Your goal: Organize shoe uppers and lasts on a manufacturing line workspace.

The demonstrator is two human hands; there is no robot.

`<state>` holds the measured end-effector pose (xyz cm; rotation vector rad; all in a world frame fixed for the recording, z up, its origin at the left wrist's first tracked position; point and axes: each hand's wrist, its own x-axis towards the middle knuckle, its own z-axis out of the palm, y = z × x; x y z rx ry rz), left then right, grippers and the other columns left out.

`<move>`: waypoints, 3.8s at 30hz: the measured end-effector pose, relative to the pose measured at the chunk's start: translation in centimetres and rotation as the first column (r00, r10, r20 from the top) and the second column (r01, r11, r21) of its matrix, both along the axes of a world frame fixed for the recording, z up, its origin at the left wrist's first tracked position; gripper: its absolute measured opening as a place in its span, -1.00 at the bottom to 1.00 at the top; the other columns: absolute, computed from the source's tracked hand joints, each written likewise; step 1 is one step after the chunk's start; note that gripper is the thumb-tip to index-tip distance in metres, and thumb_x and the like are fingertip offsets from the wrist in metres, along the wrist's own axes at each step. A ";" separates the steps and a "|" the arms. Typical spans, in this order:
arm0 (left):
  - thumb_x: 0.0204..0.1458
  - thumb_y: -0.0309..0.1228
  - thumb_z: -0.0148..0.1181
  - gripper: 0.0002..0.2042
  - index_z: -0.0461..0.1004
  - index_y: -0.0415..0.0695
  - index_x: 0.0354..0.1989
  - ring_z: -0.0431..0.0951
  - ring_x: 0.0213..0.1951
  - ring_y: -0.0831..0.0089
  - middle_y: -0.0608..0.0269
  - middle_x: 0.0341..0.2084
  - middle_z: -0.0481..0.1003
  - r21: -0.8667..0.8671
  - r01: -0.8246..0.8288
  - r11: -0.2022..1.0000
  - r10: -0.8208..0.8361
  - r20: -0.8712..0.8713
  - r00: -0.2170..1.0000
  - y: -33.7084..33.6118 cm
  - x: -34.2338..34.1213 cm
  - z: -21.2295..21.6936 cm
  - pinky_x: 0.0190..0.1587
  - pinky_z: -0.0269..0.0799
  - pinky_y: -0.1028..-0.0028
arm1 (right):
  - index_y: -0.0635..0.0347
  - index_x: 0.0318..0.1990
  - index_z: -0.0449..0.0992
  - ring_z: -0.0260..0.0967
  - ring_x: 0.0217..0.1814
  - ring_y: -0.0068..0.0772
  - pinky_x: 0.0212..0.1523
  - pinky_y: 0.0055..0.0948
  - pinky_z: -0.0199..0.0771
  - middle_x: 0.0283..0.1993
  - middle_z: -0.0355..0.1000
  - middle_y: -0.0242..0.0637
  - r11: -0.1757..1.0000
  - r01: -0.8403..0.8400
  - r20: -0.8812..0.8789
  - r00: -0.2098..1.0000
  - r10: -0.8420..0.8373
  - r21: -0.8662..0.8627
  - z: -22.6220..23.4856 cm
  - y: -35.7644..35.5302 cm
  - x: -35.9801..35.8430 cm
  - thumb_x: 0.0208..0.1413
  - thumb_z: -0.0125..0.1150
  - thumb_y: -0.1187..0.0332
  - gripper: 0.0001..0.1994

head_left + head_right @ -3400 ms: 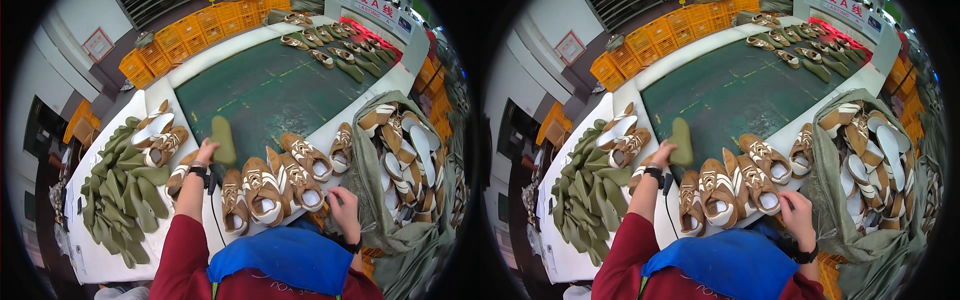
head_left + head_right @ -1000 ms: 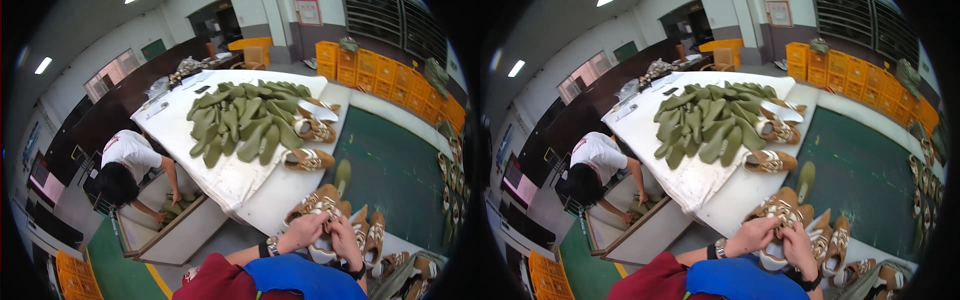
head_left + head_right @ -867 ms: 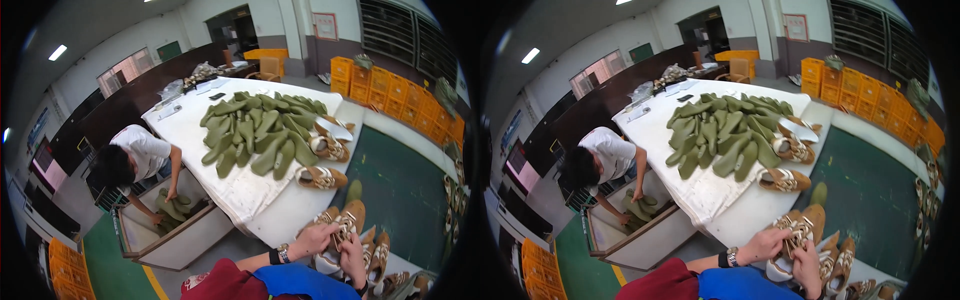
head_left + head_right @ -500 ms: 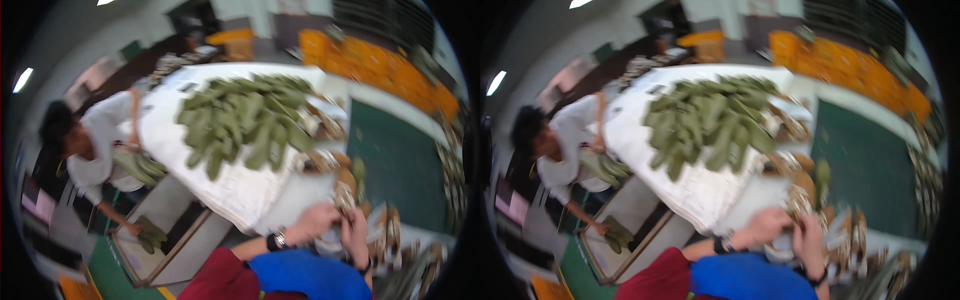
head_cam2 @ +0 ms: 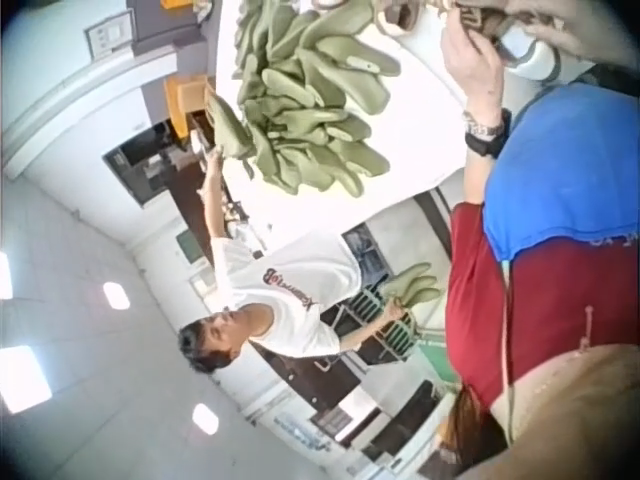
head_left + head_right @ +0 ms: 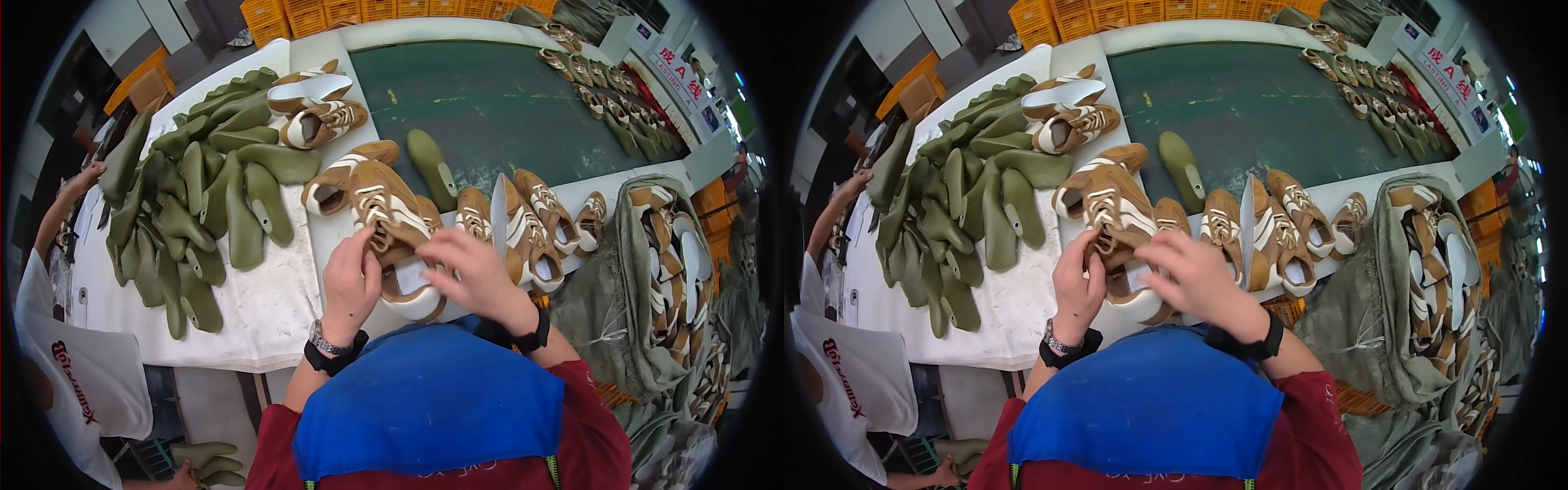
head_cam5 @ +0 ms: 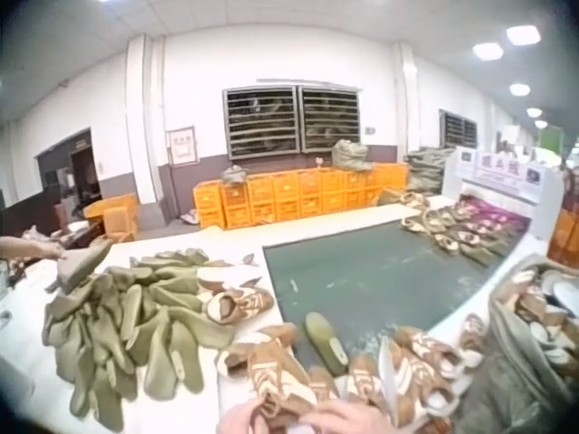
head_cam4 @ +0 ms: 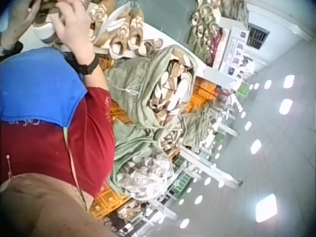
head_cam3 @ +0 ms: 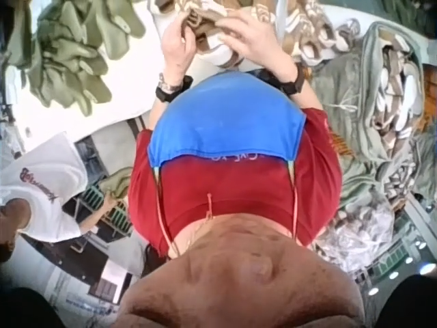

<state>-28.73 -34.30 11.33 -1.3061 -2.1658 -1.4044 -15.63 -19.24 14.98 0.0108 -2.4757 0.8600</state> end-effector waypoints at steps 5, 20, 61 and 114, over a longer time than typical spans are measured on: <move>-0.06 -0.55 0.08 -0.65 0.31 -0.23 -0.03 0.45 -0.35 0.10 0.05 -0.43 0.42 -0.085 -0.041 0.996 0.041 -0.007 0.999 1.8 -0.5 -1.0 -0.28 0.40 0.29 | 0.08 -0.19 0.45 0.41 -0.32 -0.22 -0.38 -0.32 0.43 -0.35 0.36 -0.27 0.976 -0.201 0.249 0.953 0.174 0.087 -0.6 0.4 0.5 -0.05 0.21 0.25 -0.74; -0.14 -0.45 0.22 -0.63 0.38 -0.23 -0.09 0.45 -0.30 0.03 -0.05 -0.38 0.46 -0.600 -0.007 0.800 0.110 0.135 0.985 -2.4 -5.0 -8.8 -0.24 0.39 0.21 | 0.12 -0.18 0.49 0.42 -0.12 -0.07 -0.10 -0.25 0.39 -0.22 0.48 -0.09 0.979 0.189 0.508 0.837 -0.203 0.080 -9.4 21.8 -23.1 -0.10 0.20 0.24 -0.70; -0.16 -0.56 0.12 -0.70 0.39 -0.28 -0.17 0.43 -0.43 0.09 0.05 -0.50 0.40 -0.106 -0.129 0.986 0.115 -0.133 0.984 3.3 -0.5 3.8 -0.35 0.39 0.25 | 0.04 -0.12 0.42 0.31 -0.44 -0.15 -0.45 -0.25 0.37 -0.42 0.21 -0.23 0.999 0.030 -0.183 0.983 -0.026 0.021 0.3 1.4 -5.1 -0.20 0.13 0.52 -0.62; -0.05 -0.35 0.23 -0.45 0.20 -0.09 0.15 0.53 -0.24 0.29 0.10 -0.32 0.51 -0.221 0.165 0.961 -0.063 0.407 0.911 3.3 -10.8 -2.6 -0.18 0.42 0.37 | 0.18 -0.30 0.40 0.20 -0.70 -0.81 -0.75 -0.81 0.13 -0.53 0.34 -0.50 0.408 0.293 0.344 0.937 0.057 -0.865 0.8 21.7 -4.5 0.13 0.08 0.25 -0.82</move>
